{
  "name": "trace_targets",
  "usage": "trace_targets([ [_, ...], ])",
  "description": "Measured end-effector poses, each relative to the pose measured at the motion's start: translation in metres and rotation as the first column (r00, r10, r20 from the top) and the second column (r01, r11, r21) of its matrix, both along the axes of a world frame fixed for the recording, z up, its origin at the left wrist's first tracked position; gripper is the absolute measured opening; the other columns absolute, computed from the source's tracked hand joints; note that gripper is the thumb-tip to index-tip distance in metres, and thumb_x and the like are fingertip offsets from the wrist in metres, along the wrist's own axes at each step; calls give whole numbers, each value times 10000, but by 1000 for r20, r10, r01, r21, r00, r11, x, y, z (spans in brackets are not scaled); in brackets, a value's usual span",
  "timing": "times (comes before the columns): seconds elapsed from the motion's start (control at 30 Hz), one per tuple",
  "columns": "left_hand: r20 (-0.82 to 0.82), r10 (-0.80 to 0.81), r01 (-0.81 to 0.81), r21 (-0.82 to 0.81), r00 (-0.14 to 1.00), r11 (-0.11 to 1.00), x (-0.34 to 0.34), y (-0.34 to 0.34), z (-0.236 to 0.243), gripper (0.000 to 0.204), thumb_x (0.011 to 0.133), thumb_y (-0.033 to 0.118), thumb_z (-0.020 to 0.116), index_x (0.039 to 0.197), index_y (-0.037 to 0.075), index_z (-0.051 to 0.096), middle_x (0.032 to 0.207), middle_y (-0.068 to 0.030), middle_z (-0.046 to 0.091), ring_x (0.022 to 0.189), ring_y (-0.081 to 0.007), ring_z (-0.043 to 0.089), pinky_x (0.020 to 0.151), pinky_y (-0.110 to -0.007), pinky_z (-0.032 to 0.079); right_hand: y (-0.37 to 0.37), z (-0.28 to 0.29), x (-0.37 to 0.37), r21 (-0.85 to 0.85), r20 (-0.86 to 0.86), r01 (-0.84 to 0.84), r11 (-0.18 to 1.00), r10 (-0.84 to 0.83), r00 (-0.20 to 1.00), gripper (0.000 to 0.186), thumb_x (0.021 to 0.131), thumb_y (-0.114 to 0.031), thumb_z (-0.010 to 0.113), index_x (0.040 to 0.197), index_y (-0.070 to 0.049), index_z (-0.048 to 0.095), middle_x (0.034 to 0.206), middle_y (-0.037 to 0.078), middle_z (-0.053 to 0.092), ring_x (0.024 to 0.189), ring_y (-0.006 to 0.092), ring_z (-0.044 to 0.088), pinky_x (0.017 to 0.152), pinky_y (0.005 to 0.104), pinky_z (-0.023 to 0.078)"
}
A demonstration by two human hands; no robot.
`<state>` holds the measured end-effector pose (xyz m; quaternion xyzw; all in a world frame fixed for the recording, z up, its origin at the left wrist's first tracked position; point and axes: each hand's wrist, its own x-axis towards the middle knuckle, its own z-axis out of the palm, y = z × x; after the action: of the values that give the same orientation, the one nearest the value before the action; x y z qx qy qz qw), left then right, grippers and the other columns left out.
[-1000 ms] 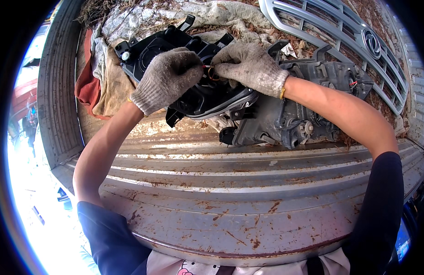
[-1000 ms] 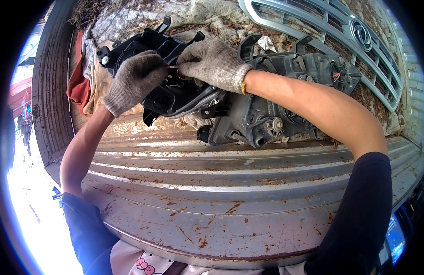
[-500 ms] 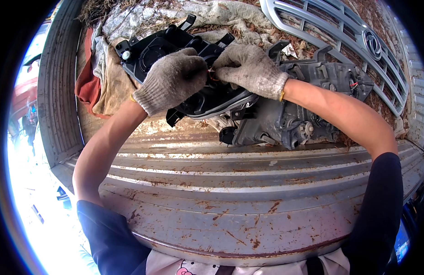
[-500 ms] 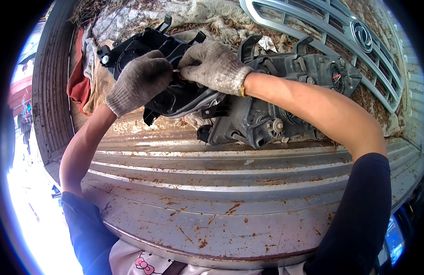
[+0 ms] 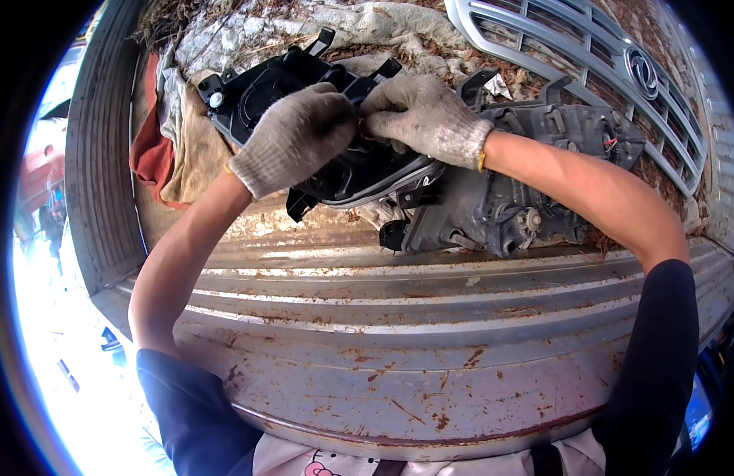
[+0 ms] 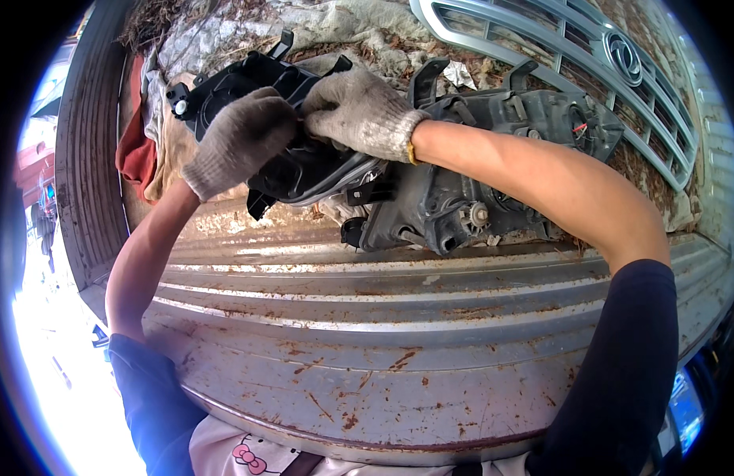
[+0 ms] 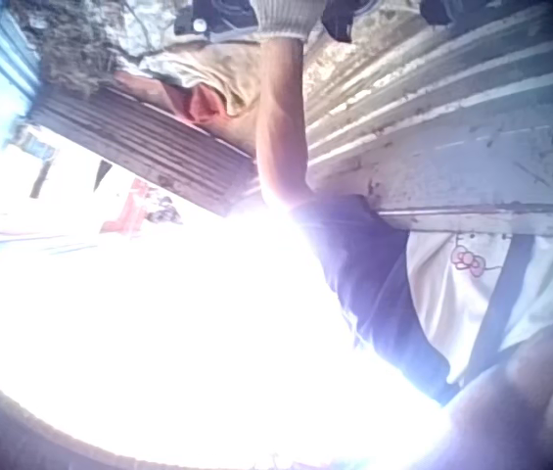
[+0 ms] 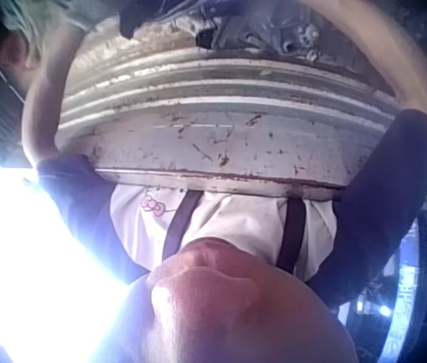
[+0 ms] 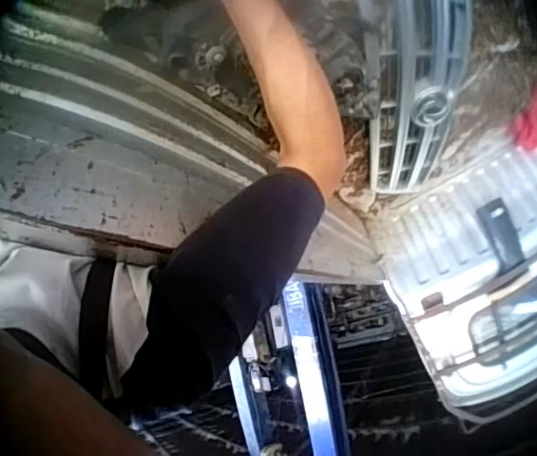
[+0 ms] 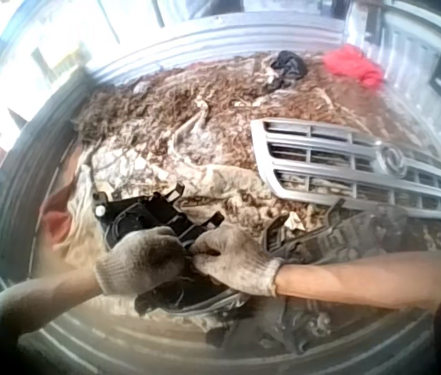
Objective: The person works on a black plastic automotive component, likely a headlight housing, placed on a metal surface. They use gloved hands to manipulate internal wiring, remove and reinsert a gold-colored bulb socket, and adjust small parts within the housing. The task involves repeated handling of the same component without a clearly visible final state.
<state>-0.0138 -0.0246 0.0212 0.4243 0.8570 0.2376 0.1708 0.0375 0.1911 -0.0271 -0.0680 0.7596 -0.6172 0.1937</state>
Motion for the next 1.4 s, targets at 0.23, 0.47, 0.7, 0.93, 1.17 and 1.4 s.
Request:
trace_targets([
  [0.23, 379, 276, -207, -212, 884, 955, -15, 3, 20, 270, 982, 264, 664, 1106, 32, 725, 927, -85, 733, 853, -132, 661, 800, -317, 537, 11, -8, 14, 119, -378, 183, 976, -126, 917, 191, 911, -236, 693, 923, -54, 751, 836, 46, 742, 717, 165, 699, 703, 348, 585],
  [0.47, 407, 298, -226, -215, 864, 950, -15, 2, 23, 286, 988, 281, 659, 1126, 40, 728, 925, -67, 730, 849, -138, 654, 803, -317, 532, -22, 23, 21, 710, -444, -6, 704, 454, 773, 202, 923, -233, 627, 902, -64, 736, 761, 121, 724, 713, 276, 729, 596, 433, 574],
  [0.7, 409, 340, -267, -228, 847, 937, -16, 3, 18, 290, 993, 281, 661, 1134, 37, 728, 950, -61, 735, 842, -119, 653, 780, -297, 537, -39, -2, 19, 750, -585, 189, 634, 501, 638, 252, 893, -325, 687, 826, -82, 692, 711, 87, 689, 664, 266, 712, 542, 417, 539],
  [0.93, 508, 381, -365, -136, 772, 921, -12, -1, 13, 293, 987, 245, 678, 1139, -2, 712, 915, -56, 725, 810, -110, 639, 748, -269, 530, -20, 23, 23, 427, -287, 31, 904, 104, 952, 301, 873, -339, 679, 846, -45, 739, 800, 122, 729, 742, 302, 713, 722, 414, 565],
  [1.17, 521, 506, -535, -109, 687, 838, 8, 4, 13, 287, 1014, 317, 639, 1075, 48, 717, 838, 21, 667, 712, -57, 568, 635, -222, 479, -11, 7, 32, 125, -148, 214, 969, -195, 970, 318, 829, -322, 754, 974, -40, 782, 916, 130, 754, 860, 242, 724, 814, 357, 561],
  [1.4, 548, 572, -643, -79, 610, 762, 17, 11, 10, 233, 1010, 245, 656, 1086, 35, 723, 803, 26, 654, 657, -39, 531, 590, -198, 427, -9, 7, 28, 26, 85, 262, 965, -264, 961, 307, 829, -289, 770, 976, -19, 781, 891, 108, 750, 840, 196, 720, 793, 332, 560],
])
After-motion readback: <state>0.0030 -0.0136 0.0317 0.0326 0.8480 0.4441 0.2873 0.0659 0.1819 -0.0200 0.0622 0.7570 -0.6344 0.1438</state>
